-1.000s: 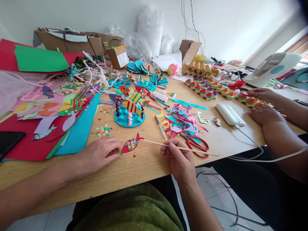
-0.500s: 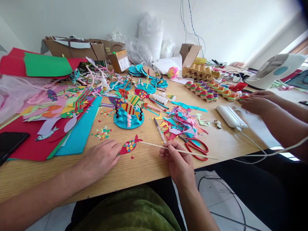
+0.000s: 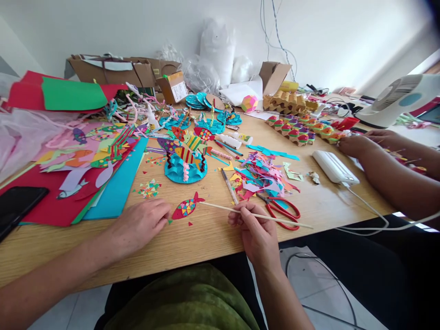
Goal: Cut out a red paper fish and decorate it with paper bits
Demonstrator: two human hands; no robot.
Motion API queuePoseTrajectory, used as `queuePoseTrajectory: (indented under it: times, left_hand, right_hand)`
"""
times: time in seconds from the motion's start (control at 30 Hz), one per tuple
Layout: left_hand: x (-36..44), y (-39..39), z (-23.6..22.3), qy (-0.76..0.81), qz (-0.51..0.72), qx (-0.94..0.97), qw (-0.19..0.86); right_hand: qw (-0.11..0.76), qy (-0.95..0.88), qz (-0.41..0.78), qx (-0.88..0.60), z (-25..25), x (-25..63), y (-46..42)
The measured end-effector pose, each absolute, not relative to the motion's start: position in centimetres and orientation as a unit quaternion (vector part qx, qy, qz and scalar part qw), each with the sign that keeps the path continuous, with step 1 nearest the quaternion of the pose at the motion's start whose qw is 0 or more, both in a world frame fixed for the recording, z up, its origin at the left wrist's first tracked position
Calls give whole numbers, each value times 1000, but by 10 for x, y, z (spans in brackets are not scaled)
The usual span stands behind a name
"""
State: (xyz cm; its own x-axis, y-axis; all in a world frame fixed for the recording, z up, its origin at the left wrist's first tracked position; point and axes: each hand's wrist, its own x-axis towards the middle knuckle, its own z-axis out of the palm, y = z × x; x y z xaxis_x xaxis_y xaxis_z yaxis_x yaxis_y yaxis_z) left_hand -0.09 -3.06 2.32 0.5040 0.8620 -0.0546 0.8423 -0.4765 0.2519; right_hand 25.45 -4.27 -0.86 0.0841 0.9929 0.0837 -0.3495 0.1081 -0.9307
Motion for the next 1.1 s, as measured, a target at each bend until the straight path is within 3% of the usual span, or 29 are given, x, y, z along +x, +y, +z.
queuePoseTrajectory:
  times: [0.33,0.57,0.8,1.1]
  left_hand:
    - [-1,-34,23,491,48,860,130]
    - [9,-37,21,503,22,861,74]
    - [6,-30,22,501,-3,856,128]
    - [2,-28,21,490,86,853,156]
  right_hand:
    - [616,-402,550,-395,-9,254,-43]
    - [618,-405,545,-396,-8,255,-43]
    - [618,-408,549,-388,-9,254,-43]
    - [627,-381,570,-369,-10,253,-43]
